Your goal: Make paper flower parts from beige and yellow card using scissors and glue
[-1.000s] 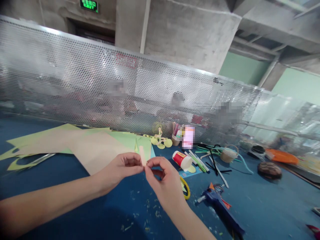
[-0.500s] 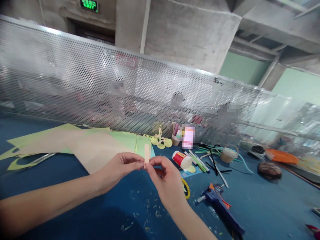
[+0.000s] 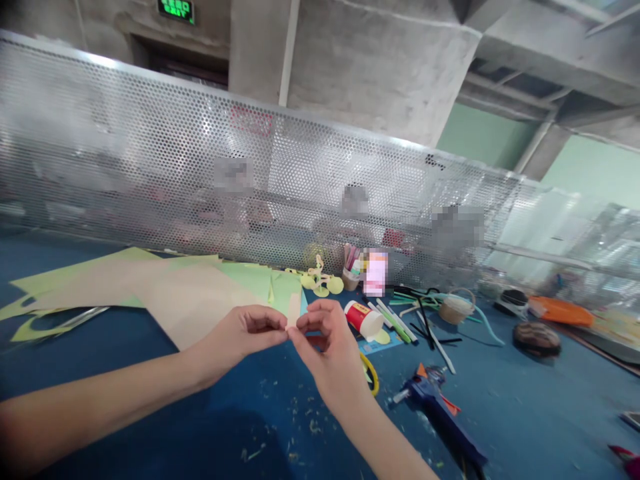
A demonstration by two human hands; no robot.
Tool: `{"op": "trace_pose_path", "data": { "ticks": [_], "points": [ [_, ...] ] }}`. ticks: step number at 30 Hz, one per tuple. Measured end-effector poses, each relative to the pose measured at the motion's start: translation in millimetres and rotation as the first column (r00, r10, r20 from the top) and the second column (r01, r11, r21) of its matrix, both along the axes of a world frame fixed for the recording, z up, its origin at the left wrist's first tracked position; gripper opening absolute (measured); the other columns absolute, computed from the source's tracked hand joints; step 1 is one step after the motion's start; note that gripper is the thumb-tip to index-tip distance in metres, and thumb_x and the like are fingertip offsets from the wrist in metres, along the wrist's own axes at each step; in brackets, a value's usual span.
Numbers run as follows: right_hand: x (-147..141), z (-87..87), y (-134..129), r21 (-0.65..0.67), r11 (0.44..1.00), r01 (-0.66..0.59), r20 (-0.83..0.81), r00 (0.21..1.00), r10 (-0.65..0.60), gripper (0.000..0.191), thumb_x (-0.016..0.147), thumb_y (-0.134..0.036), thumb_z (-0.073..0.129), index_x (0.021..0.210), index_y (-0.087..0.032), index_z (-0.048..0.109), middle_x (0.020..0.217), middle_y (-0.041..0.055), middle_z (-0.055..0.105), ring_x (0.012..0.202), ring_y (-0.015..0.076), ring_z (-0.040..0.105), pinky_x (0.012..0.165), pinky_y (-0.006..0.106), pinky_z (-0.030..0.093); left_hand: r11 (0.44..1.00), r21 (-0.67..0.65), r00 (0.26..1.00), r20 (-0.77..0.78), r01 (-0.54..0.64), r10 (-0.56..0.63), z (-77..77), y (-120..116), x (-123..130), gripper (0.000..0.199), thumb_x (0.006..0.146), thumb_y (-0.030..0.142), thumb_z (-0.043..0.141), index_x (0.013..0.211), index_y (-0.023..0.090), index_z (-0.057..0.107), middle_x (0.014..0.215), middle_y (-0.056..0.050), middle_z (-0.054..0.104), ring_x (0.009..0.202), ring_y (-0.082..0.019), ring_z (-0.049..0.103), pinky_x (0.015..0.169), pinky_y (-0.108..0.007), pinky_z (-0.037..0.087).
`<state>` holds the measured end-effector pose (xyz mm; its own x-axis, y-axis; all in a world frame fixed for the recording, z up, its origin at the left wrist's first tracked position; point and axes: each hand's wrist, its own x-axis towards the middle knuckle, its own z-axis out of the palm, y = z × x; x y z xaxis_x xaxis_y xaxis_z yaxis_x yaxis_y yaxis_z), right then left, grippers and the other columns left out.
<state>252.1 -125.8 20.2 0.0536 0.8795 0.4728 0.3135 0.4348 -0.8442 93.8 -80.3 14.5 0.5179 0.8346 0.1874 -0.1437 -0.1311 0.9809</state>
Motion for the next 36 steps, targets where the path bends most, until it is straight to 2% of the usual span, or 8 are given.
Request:
{"op": "trace_pose_path", "data": {
  "ticks": [8, 16, 19, 21, 23, 27, 31, 36],
  "points": [
    [6.5, -1.7, 4.2, -0.109, 0.993, -0.045, 0.139, 0.988, 0.06, 0.018, 0.079, -0.037, 0.056, 0.076, -0.019, 0.055, 0.067, -0.0007, 0.055, 0.063, 0.0132, 0.054, 0.06, 0.024, 0.048, 0.972, 0.233, 0.986, -0.165, 0.013, 0.026, 2.5, 7.1, -2.6, 0.014, 0.072, 0.03, 0.063, 0.077, 0.018, 0.067, 0.074, -0.002, 0.064, 0.072, -0.015, 0.057, 0.07, -0.026, 0.043],
    [-0.6, -3.9, 2.7, -0.117, 0.993, -0.028, 0.076, 0.996, 0.037, 0.018, 0.081, -0.036, 0.055, 0.075, -0.019, 0.052, 0.067, -0.0003, 0.055, 0.064, 0.014, 0.056, 0.061, 0.025, 0.049, 0.997, 0.072, 0.997, -0.071, 0.015, -0.01, -2.2, 4.7, -0.3, 0.02, 0.07, 0.036, 0.067, 0.077, 0.017, 0.068, 0.077, -0.003, 0.067, 0.075, -0.016, 0.059, 0.073, -0.028, 0.043],
    [-0.1, -7.5, 1.6, -0.042, 0.997, 0.059, 0.075, 0.996, -0.056, 0.017, 0.079, -0.034, 0.058, 0.08, -0.021, 0.048, 0.071, -0.0007, 0.059, 0.065, 0.0144, 0.059, 0.061, 0.025, 0.05, 0.999, 0.03, 0.997, -0.079, -0.015, 0.017, -1.4, 3.6, -0.5, 0.019, 0.069, 0.035, 0.068, 0.075, 0.017, 0.069, 0.075, -0.003, 0.067, 0.073, -0.016, 0.059, 0.071, -0.027, 0.042],
    [1.9, -9.1, 0.4, 0.064, 0.992, 0.111, 0.155, 0.981, -0.12, 0.014, 0.079, -0.031, 0.058, 0.082, -0.023, 0.048, 0.078, 0.0002, 0.061, 0.069, 0.0148, 0.06, 0.065, 0.026, 0.051, 1.0, 0.005, 0.996, -0.082, -0.026, 0.026, -0.4, 3.2, -1.1, 0.019, 0.068, 0.035, 0.069, 0.074, 0.017, 0.069, 0.074, -0.002, 0.067, 0.073, -0.015, 0.059, 0.07, -0.026, 0.042],
    [4.0, -9.2, -0.9, 0.198, 0.974, 0.113, 0.32, 0.931, -0.173, 0.006, 0.082, -0.028, 0.056, 0.084, -0.023, 0.055, 0.086, 0.0024, 0.062, 0.078, 0.0163, 0.06, 0.072, 0.029, 0.05, 1.0, 0.003, 0.997, -0.076, -0.017, 0.017, -0.1, 3.6, -1.8, 0.019, 0.068, 0.035, 0.069, 0.075, 0.017, 0.069, 0.076, -0.003, 0.068, 0.074, -0.016, 0.059, 0.071, -0.026, 0.042],
    [6.0, -7.0, -2.3, 0.395, 0.912, 0.108, 0.503, 0.806, -0.313, 0.014, 0.083, -0.025, 0.054, 0.09, -0.025, 0.066, 0.089, 0.0048, 0.06, 0.084, 0.0185, 0.058, 0.075, 0.032, 0.048, 0.998, 0.061, 0.996, -0.089, -0.002, 0.007, -1.2, 7.0, -2.8, 0.019, 0.07, 0.034, 0.067, 0.077, 0.017, 0.069, 0.076, -0.003, 0.068, 0.075, -0.016, 0.06, 0.072, -0.026, 0.044],
    [5.5, -5.3, -2.7, 0.419, 0.899, 0.124, 0.492, 0.802, -0.339, 0.014, 0.082, -0.024, 0.056, 0.088, -0.024, 0.068, 0.087, 0.0043, 0.06, 0.081, 0.0177, 0.058, 0.073, 0.031, 0.048, 0.984, 0.18, 0.988, -0.149, -0.006, 0.033, -2.2, 9.8, -3.4, 0.017, 0.072, 0.033, 0.066, 0.077, 0.017, 0.07, 0.076, -0.003, 0.069, 0.074, -0.016, 0.061, 0.071, -0.025, 0.045],
    [5.1, -2.5, -2.9, 0.348, 0.929, 0.13, 0.461, 0.839, -0.29, 0.011, 0.081, -0.024, 0.059, 0.086, -0.024, 0.068, 0.087, 0.0035, 0.063, 0.082, 0.0177, 0.059, 0.076, 0.031, 0.047, 0.939, 0.344, 0.971, -0.225, 0.0, 0.082, 2.3, 7.7, -5.3, 0.014, 0.076, 0.029, 0.06, 0.079, 0.019, 0.069, 0.079, -0.001, 0.069, 0.076, -0.014, 0.061, 0.072, -0.024, 0.045]
  ]
}}
